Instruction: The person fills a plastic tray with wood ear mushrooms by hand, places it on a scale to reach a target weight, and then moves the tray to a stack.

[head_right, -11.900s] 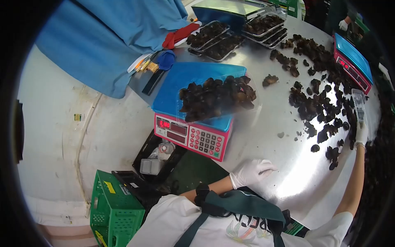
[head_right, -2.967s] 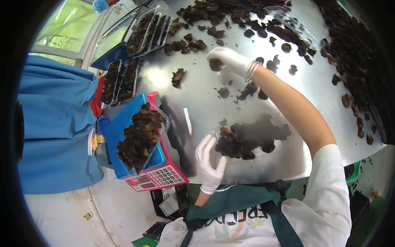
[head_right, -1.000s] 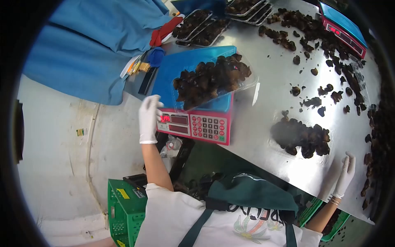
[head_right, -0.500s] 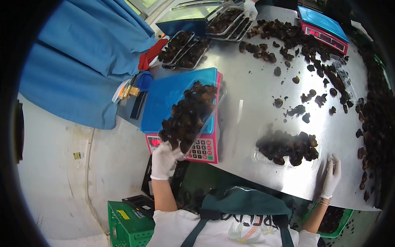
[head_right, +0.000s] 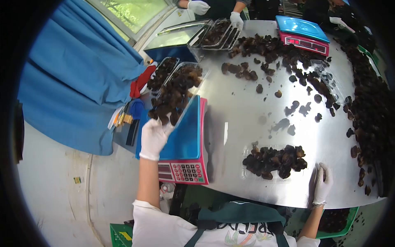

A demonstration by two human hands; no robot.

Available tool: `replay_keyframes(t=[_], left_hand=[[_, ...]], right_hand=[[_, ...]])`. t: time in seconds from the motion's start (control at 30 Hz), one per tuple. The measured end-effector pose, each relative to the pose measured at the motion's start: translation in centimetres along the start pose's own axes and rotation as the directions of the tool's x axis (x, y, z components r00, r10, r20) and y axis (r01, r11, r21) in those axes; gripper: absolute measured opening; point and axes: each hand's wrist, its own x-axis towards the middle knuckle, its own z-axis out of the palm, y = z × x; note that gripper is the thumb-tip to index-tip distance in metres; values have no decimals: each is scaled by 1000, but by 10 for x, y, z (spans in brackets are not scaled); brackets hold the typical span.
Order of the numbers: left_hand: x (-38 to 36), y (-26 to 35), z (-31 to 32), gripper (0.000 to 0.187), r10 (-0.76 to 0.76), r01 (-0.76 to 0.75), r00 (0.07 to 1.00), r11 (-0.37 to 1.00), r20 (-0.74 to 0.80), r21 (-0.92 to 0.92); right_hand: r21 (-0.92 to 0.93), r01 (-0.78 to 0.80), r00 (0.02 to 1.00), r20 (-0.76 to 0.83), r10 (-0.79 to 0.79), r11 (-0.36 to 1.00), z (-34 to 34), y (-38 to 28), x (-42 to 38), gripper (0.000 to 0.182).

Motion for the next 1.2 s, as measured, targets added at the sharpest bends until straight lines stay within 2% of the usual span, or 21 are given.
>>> replay_keyframes(t=[0.03, 0.1, 0.13, 0.2, 0.3, 0.33, 0.43, 0.6, 0.7, 0.73, 0.8, 0.87, 0.9, 0.93, 1.0, 1.03, 1.07, 1.1, 1.13, 1.17, 1.2], left_hand=[[21, 7, 4, 35, -91, 89, 996, 990, -5, -112], [68, 10, -7, 28, -150, 165, 983, 975, 108, -149], [92, 9, -8, 25, -164, 176, 982, 975, 90, -138], [137, 4, -11, 19, -192, 196, 980, 974, 48, -116], [208, -13, -35, 31, -253, 259, 965, 962, 75, -91], [219, -18, -22, 32, -239, 236, 971, 969, -28, -70], [269, -36, -23, 36, -258, 258, 963, 966, -83, -11], [327, -63, -15, 40, -364, 342, 915, 929, -174, -142], [357, -77, -17, 44, -372, 344, 863, 928, -342, -142], [362, -76, -13, 46, -450, 362, 824, 886, -345, -291], [365, -75, -6, 47, -397, 347, 804, 918, -443, -193], [352, -73, 8, 36, -242, 266, 873, 964, -423, -3], [344, -72, 16, 31, -162, 216, 898, 972, -409, 90], [281, -61, 61, 29, -69, 141, 961, 955, -268, 259], [206, -79, 85, 34, -47, 44, 999, 907, -2, 420], [184, -95, 81, 41, -102, 49, 990, 901, 100, 431], [126, -100, 95, 61, -161, -13, 963, 771, 215, 636], [75, -102, 108, 69, -272, -139, 917, 465, 291, 874], [29, -109, 112, 79, -346, -407, 846, 72, 406, 911], [-7, -124, 113, 87, -422, -479, 812, -87, 403, 873], [-34, -136, 110, 93, -456, -441, 797, 10, 396, 898]], right_hand=[[30, -10, 1000, -10, 11, 1000, 1, -2, -1, 21], [89, -27, 999, -29, 30, 996, 3, -5, -2, 21], [49, -13, 1000, -24, 14, 999, 2, -7, -2, 21], [98, -52, 998, -22, 54, 994, 3, -7, -2, 19], [201, -103, 994, -25, 111, 974, 6, -7, -4, 18], [242, -117, 991, -27, 128, 963, 7, -7, -4, 17], [190, -98, 994, -24, 104, 977, 6, -9, -4, 15], [140, -77, 994, -71, 87, 987, 8, -9, -4, 11], [80, -37, 994, -97, 45, 996, 8, -9, -3, 11], [49, -39, 993, -108, 44, 998, 9, -12, -3, 10], [-22, -32, 994, -107, 30, 999, 11, -26, -5, 11], [-96, -3, 995, -95, -6, 995, 14, -46, -1, 11], [-62, 38, 997, -60, -41, 997, 15, -36, 1, 13], [-46, 42, 999, -32, -43, 998, 16, -42, 1, 15], [-43, 69, 997, 23, -68, 997, 24, -56, 3, 17], [-55, 88, 995, 51, -86, 995, 27, -59, 4, 18], [-107, 71, 992, 107, -59, 992, 29, -63, 6, 18], [-162, 52, 986, 165, -25, 985, 29, -66, 8, 19], [-159, 26, 985, 173, 2, 987, 30, -68, 9, 21], [-158, 2, 983, 183, 27, 987, 30, -70, 10, 24], [-171, -22, 974, 217, 60, 985, 28, -70, 12, 26]])
